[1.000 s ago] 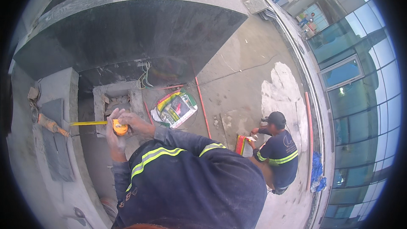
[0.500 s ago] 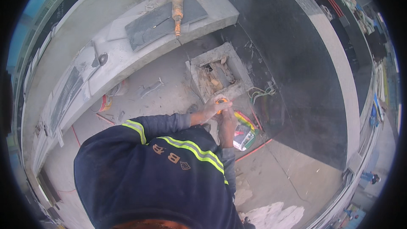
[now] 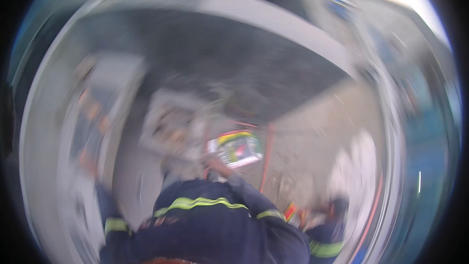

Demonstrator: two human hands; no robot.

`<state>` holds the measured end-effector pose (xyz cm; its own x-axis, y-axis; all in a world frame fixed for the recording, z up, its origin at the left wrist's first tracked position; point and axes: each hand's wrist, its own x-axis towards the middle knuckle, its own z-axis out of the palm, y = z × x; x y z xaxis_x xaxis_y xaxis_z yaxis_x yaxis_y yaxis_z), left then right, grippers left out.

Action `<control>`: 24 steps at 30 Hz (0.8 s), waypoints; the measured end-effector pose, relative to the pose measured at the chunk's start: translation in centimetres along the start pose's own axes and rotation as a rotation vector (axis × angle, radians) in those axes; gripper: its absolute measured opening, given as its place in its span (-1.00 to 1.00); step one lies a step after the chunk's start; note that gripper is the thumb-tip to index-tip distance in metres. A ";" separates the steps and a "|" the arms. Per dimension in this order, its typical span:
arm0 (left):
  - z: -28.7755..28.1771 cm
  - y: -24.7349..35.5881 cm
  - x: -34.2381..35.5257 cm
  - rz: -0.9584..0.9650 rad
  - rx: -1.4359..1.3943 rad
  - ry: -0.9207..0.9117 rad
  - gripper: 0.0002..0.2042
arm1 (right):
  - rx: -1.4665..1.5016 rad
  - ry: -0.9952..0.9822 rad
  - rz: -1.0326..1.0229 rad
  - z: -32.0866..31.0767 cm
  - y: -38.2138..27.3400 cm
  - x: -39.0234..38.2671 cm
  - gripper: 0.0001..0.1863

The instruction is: The person lifts and positions a large stone slab onto a curved structure with assistance from another worker. They measure the slab with a tape measure and use an angle grinder to cut and smooth the stone. The slab is then placed into position on the structure.

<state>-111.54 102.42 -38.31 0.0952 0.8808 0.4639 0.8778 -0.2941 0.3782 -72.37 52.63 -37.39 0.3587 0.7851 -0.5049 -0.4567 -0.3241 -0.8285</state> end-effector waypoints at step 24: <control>-1.3 -11.9 6.0 -0.160 -0.013 0.012 -0.49 | -1.043 -0.102 -0.373 39.6 -12.8 30.9 -0.43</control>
<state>-122.02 110.69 -39.03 -0.0512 0.9125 0.4059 0.8749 -0.1550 0.4588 -87.71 101.95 -32.84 0.2402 0.9500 -0.1993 0.5912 -0.3060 -0.7462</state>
